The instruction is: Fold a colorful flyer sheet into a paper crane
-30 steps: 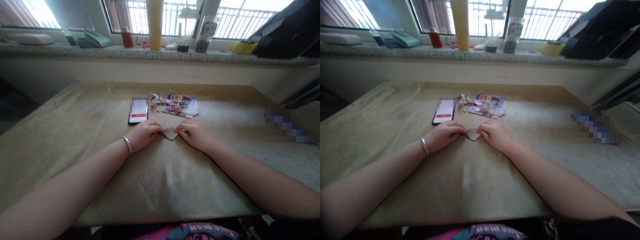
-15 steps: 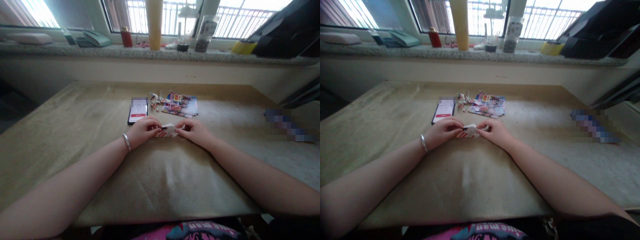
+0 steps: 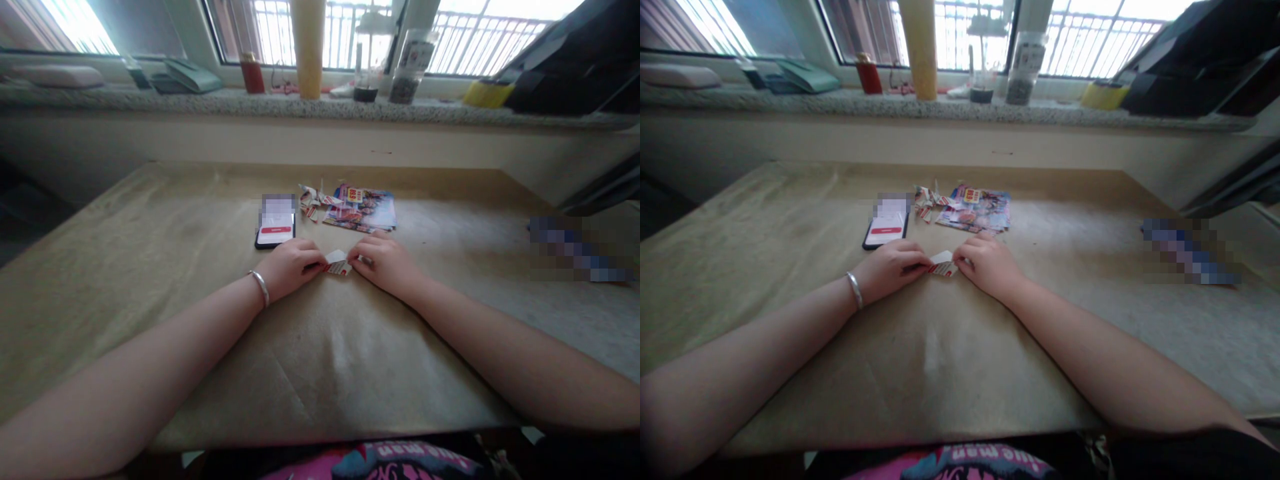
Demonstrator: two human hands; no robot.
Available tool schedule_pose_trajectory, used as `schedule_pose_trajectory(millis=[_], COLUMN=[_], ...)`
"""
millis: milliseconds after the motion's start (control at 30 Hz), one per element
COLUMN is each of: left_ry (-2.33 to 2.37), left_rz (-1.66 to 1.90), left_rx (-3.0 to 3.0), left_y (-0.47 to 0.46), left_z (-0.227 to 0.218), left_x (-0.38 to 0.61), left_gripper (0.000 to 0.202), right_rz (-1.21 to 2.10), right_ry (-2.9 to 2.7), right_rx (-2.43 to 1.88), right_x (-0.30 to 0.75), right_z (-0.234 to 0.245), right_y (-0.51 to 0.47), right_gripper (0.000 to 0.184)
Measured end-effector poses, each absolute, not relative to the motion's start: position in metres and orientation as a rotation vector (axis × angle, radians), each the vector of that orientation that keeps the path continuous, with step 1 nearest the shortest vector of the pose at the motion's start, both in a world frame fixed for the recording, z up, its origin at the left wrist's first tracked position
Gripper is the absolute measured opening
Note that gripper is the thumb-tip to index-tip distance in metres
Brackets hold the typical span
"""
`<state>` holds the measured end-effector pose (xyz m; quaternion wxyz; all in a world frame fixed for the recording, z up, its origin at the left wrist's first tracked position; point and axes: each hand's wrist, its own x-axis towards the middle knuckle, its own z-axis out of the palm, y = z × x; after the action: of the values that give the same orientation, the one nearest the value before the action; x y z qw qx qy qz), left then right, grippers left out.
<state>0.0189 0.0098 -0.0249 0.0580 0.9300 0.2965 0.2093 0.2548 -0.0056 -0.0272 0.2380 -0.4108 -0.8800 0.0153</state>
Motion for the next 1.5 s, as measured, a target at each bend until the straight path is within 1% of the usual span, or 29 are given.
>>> schedule_pose_trajectory(millis=[167, 367, 600, 800, 1033, 1167, 1333, 1500], left_ry=[0.791, 0.726, 0.654, 0.684, 0.679, 0.674, 0.734, 0.827], left_rz=[0.574, 0.551, 0.456, 0.478, 0.462, 0.383, 0.369, 0.416], left_rx=[2.841, 2.867, 2.876, 2.888, 2.89, 2.905, 3.03, 3.177], left_y=[0.01, 0.013, 0.017, 0.016, 0.018, 0.018, 0.015, 0.011], left_z=[-0.019, -0.018, -0.015, -0.018, -0.018, -0.013, -0.011, -0.013], left_x=[0.011, 0.006, -0.001, -0.002, -0.002, -0.005, -0.006, 0.0], left_gripper=[0.022, 0.027, 0.029, 0.028, 0.027, 0.027, 0.026, 0.03], right_rz=[-0.071, -0.064, -0.131, -0.089, -0.127, -0.136, -0.128, -0.091], right_ry=[-2.577, -2.666, -2.648, -2.556, -2.603, -2.629, -2.62, -2.578], right_rx=[-1.04, -0.977, -1.029, -1.125, -1.035, -1.016, -0.985, -0.931], right_x=[0.259, 0.266, 0.267, 0.267, 0.269, 0.272, 0.273, 0.268], right_z=[-0.021, -0.018, -0.016, -0.021, -0.022, -0.02, -0.019, -0.018], right_y=[-0.007, -0.005, -0.006, -0.006, -0.004, -0.004, -0.006, -0.009], right_gripper=[0.021, 0.024, 0.022, 0.02, 0.026, 0.027, 0.024, 0.019])
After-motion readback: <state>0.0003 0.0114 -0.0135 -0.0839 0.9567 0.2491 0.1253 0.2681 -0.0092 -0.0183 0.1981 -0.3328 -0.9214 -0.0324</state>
